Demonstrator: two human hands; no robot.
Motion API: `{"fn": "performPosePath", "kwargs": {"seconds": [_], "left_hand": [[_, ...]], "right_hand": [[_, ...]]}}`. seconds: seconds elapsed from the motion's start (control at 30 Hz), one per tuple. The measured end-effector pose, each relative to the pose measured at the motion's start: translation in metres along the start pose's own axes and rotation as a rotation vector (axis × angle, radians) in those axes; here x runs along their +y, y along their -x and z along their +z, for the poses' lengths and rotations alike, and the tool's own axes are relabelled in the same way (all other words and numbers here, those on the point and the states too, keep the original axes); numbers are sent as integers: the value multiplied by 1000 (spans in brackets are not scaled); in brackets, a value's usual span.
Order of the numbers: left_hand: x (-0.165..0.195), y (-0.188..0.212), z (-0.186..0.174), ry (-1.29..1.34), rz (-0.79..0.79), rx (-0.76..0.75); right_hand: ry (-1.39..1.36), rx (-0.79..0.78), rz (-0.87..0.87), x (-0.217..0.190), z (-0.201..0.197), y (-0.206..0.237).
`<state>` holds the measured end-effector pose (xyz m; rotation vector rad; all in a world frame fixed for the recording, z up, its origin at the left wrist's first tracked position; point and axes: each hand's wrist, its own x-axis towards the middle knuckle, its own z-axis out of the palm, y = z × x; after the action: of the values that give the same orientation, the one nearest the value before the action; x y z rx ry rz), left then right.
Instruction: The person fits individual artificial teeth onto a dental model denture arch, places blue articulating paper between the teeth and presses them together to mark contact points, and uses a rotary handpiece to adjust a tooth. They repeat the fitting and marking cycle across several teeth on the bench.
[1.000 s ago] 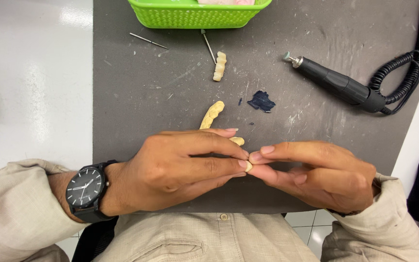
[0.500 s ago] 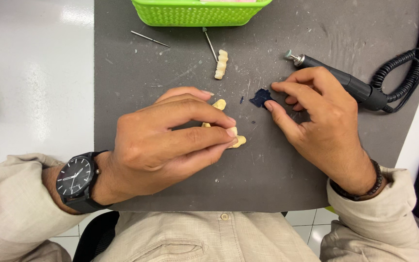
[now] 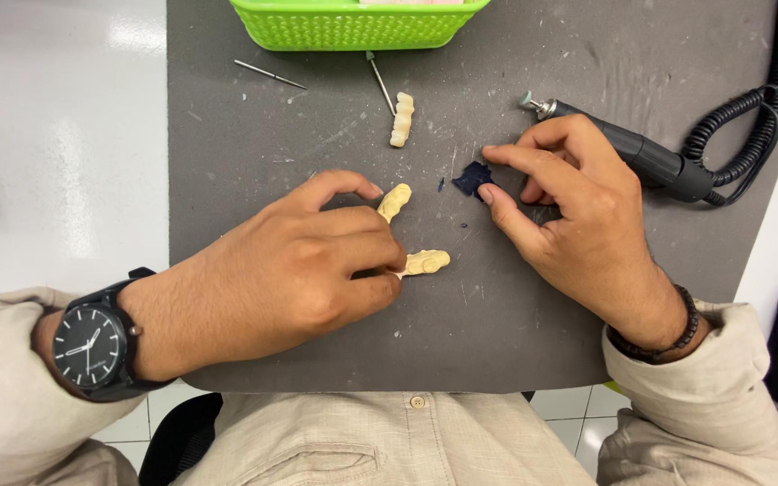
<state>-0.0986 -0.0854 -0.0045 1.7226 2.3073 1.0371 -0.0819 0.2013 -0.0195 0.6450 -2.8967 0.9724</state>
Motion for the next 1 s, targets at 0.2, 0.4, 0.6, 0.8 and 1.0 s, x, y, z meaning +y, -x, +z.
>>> {"fn": "performPosePath", "kwargs": {"seconds": [0.2,0.4,0.6,0.8,1.0], "left_hand": [[3,-3,7,-102,-31,125],[5,-2,9,44,-125,215],[8,-5,10,-70,-175,358],[6,-7,17,-51,-243,400],[10,-11,26,-32,-244,368]], "right_hand": [[-14,0,24,2,3,-1],[-35,39,52,1,3,-2],[-14,48,21,2,3,1],[-79,65,64,4,6,2],[-84,91,22,-2,5,0]]}}
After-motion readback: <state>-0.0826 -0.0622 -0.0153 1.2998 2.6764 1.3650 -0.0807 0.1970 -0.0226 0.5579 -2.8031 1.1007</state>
